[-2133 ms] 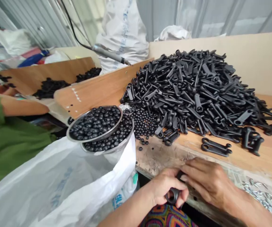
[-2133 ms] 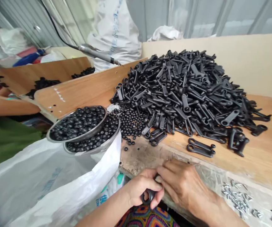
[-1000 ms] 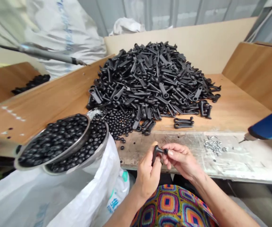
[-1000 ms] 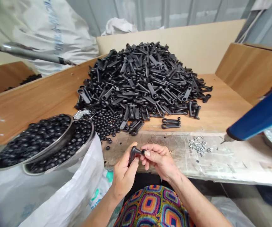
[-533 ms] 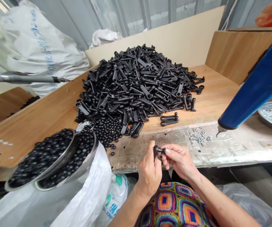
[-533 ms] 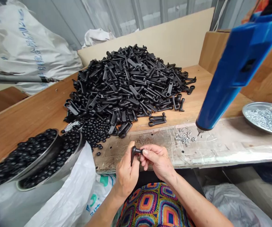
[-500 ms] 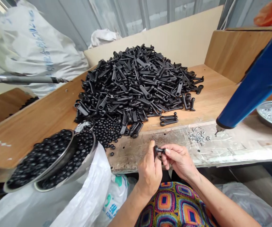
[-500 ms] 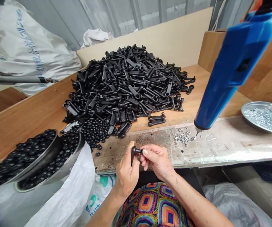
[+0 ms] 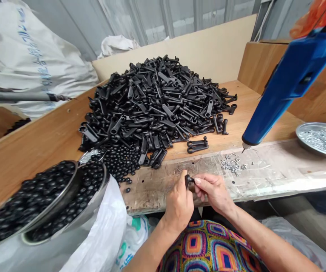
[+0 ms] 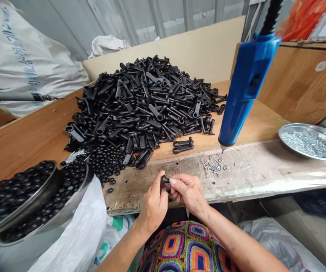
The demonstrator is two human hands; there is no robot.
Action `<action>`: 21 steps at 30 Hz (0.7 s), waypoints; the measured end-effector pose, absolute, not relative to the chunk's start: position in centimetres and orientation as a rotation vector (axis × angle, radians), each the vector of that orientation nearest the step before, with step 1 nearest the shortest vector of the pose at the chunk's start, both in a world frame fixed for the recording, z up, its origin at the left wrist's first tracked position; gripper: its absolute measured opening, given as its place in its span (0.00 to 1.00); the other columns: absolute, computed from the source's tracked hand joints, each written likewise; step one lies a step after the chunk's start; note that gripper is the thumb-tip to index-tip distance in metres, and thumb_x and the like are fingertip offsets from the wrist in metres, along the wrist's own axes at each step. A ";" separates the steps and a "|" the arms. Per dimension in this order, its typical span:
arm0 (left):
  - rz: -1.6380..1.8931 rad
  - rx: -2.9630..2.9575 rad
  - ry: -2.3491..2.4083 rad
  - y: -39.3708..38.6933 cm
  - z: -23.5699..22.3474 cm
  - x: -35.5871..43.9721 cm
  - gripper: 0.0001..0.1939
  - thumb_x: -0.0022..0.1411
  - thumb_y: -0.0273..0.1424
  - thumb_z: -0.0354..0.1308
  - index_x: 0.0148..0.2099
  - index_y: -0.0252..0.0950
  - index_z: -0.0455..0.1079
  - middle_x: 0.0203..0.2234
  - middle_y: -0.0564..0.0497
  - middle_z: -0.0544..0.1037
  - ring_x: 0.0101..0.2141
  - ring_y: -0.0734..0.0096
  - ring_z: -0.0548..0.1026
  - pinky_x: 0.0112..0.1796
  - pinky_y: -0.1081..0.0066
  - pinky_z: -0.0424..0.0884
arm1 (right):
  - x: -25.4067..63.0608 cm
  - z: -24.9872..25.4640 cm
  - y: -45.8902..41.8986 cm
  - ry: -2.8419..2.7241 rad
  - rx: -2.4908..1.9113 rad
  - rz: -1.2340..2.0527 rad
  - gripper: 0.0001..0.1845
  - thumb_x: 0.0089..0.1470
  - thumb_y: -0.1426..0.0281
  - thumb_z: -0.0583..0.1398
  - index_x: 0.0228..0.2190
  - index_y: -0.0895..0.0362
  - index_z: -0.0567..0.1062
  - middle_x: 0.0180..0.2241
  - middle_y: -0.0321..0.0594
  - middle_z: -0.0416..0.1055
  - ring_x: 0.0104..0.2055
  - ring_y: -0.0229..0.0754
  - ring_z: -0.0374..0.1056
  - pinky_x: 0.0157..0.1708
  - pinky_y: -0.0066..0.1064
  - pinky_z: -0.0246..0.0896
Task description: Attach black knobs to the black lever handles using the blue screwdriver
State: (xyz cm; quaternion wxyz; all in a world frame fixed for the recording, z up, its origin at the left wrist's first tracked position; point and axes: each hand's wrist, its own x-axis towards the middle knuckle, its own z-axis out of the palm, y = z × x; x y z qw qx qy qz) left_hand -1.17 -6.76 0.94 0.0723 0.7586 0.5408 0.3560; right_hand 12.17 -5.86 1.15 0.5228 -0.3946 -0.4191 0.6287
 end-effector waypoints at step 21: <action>1.252 1.284 1.741 -6.0 -0.6 -12.2 0.25 0.49 0.49 0.58 0.45 0.38 0.71 0.34 0.51 0.79 0.33 0.68 0.76 0.37 0.76 0.72 | 16.4 4.4 4.3 -2.265 -2.129 0.035 0.12 0.57 0.66 0.52 0.35 0.56 0.73 0.27 0.46 0.75 0.31 0.47 0.71 0.27 0.29 0.54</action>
